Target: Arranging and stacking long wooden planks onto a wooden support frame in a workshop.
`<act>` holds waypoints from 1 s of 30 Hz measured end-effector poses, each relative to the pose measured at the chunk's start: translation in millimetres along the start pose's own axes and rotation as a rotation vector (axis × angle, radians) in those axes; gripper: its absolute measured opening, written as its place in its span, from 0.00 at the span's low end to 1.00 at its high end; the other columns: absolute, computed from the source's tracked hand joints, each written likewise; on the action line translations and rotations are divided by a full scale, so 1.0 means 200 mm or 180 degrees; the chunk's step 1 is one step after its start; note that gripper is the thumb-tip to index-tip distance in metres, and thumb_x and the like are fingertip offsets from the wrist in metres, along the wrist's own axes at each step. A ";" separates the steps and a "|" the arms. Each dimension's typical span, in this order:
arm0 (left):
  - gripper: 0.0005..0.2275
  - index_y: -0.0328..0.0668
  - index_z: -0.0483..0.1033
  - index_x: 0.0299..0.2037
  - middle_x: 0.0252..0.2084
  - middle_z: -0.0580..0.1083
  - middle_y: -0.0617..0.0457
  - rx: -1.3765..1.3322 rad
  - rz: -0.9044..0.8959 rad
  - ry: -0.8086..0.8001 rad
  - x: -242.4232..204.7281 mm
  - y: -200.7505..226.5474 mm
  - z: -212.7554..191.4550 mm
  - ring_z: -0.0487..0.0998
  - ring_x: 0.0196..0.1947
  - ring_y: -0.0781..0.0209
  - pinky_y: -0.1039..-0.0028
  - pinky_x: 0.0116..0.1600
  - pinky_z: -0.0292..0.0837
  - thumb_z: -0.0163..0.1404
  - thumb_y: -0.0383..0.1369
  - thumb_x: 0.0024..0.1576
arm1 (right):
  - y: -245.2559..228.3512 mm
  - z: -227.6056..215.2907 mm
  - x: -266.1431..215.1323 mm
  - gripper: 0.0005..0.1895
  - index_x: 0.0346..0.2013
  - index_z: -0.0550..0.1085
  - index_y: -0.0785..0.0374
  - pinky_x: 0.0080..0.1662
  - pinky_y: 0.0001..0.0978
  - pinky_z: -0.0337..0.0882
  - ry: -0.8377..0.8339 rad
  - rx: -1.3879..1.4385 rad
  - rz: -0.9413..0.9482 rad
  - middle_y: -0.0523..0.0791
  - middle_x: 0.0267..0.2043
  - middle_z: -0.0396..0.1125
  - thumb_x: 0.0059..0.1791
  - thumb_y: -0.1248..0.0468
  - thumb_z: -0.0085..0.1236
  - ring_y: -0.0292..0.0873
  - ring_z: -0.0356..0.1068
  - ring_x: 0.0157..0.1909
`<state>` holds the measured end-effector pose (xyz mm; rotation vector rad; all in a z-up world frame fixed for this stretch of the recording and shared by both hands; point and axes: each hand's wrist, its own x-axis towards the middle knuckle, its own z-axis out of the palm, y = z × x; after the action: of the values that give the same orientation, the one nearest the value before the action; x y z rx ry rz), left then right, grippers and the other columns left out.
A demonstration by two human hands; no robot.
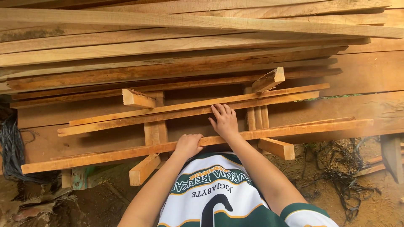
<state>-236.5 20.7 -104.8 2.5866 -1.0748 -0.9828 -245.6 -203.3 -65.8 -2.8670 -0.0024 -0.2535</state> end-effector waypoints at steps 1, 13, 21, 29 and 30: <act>0.22 0.60 0.73 0.55 0.43 0.79 0.61 -0.0005 0.0008 0.0007 0.00 0.00 0.00 0.81 0.48 0.58 0.65 0.52 0.71 0.56 0.50 0.51 | 0.01 0.00 0.00 0.25 0.57 0.75 0.56 0.56 0.43 0.62 0.0000 -0.0012 -0.0001 0.44 0.55 0.63 0.47 0.51 0.64 0.49 0.60 0.61; 0.24 0.51 0.70 0.58 0.53 0.69 0.56 0.0342 -0.0104 0.1008 -0.21 0.10 0.01 0.66 0.62 0.56 0.65 0.62 0.60 0.60 0.39 0.51 | 0.01 0.02 -0.01 0.29 0.57 0.73 0.52 0.55 0.43 0.62 -0.0112 -0.0432 -0.0194 0.43 0.51 0.65 0.45 0.45 0.62 0.47 0.65 0.54; 0.22 0.54 0.71 0.60 0.54 0.70 0.58 0.0136 -0.0250 0.0895 -0.22 0.10 0.00 0.64 0.63 0.58 0.64 0.64 0.56 0.57 0.38 0.54 | 0.05 0.06 -0.03 0.23 0.54 0.71 0.49 0.55 0.44 0.64 -0.0446 -0.0284 -0.0088 0.41 0.53 0.61 0.47 0.48 0.61 0.48 0.64 0.55; 0.14 0.49 0.77 0.46 0.44 0.69 0.55 0.0610 -0.0294 0.0683 -0.08 0.08 0.04 0.69 0.45 0.56 0.66 0.46 0.60 0.60 0.31 0.48 | -0.07 -0.14 0.04 0.23 0.54 0.76 0.50 0.63 0.49 0.60 -0.1161 0.0345 0.0229 0.43 0.53 0.70 0.53 0.40 0.51 0.49 0.66 0.60; 0.14 0.48 0.77 0.44 0.43 0.69 0.55 0.0611 -0.0245 0.0703 -0.04 0.06 0.05 0.70 0.43 0.55 0.66 0.44 0.60 0.59 0.30 0.48 | -0.09 -0.16 0.11 0.25 0.56 0.76 0.50 0.63 0.50 0.61 -0.1397 0.0544 0.0263 0.44 0.55 0.72 0.55 0.40 0.47 0.50 0.67 0.62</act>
<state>-254.3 18.3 -102.2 2.8266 -1.0647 -0.6149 -230.9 -194.4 -27.0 -2.6829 0.0100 0.3752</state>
